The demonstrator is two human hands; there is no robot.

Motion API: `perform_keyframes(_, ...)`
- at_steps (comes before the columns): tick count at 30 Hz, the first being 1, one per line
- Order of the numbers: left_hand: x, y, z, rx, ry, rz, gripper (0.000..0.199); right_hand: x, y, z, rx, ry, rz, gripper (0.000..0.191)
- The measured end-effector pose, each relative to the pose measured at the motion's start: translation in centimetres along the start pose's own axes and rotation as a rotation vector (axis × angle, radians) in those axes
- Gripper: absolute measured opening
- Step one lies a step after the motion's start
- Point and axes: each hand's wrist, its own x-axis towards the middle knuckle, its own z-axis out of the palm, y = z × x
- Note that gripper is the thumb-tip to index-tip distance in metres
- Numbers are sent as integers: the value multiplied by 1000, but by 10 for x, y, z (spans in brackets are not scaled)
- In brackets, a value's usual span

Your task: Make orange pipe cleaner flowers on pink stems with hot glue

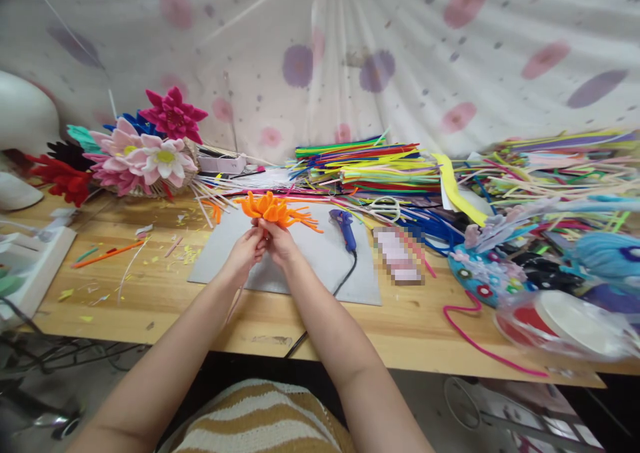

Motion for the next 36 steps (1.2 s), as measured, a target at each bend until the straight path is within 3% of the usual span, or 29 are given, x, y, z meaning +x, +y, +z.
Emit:
perform_keyframes(8,-6,1,5,-10,25,18,36,0,4,6,-85,-22,-116,23)
perform_keyframes(12,-7,-1,2,-28,-7,-4,38,-1,8,11,-88,43,-167,22)
perform_keyframes(23,-10,0,3,-13,-13,17,35,0,10,10,-114,83,-147,22)
perform_keyframes(30,-12,1,-7,6,-36,17,38,-7,7,11,-189,-31,-150,23)
perform_keyframes(36,-11,0,-19,-16,-77,39,35,-7,1,18,-152,-94,-25,21)
